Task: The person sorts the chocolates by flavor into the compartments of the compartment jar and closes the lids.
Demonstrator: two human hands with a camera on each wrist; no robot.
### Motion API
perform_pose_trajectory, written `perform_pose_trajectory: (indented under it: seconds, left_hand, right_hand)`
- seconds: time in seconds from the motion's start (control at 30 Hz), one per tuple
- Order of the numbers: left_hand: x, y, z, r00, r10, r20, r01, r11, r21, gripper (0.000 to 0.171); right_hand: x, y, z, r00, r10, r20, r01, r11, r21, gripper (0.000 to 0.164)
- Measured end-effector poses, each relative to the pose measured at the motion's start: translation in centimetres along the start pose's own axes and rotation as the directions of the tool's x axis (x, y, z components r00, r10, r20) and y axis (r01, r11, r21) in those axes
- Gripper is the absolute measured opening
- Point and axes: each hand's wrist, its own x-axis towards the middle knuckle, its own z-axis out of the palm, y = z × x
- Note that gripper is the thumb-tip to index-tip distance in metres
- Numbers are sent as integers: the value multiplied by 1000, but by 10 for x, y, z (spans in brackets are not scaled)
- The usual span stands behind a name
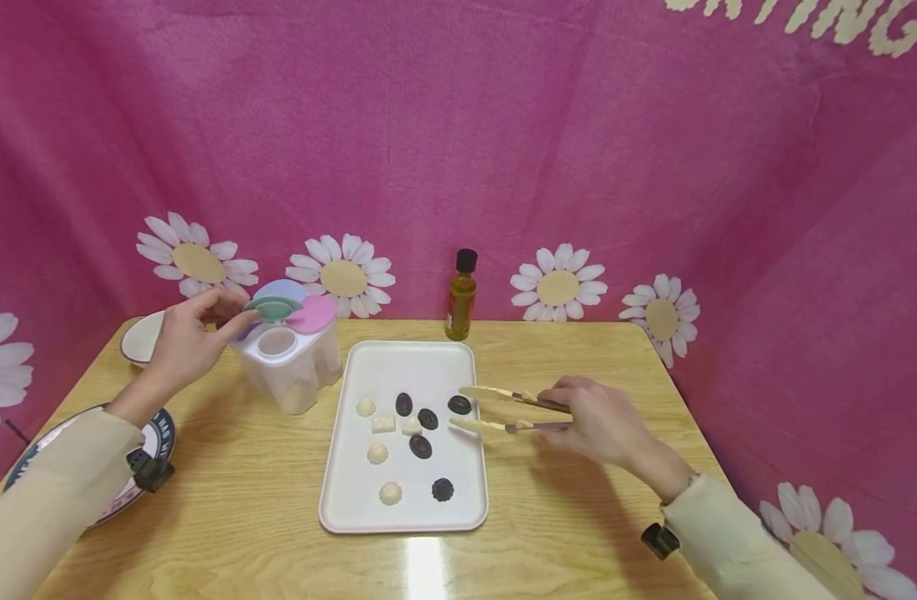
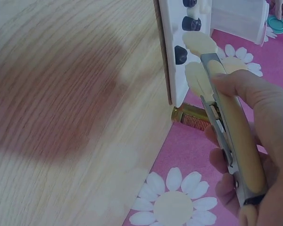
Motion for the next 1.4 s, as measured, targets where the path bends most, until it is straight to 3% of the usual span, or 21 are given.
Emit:
perform_pose_trajectory:
  seconds: [0.73,1.1,1.4]
  left_hand:
    - [0,0,0,1000,8,6,-8,1000,15,19]
    - [-1,2,-2,1000,-14,18,14,1000,2,20]
    - [-1,4,-2,1000,-11,13,10,1000,11,21]
  right_hand:
    - [21,0,5,994,20,105,-20,1000,0,37]
    - [29,-7,3,1000,-11,-5,11,999,32,37]
    - [66,-41,-20,996,-75,-57,79,994,75,40]
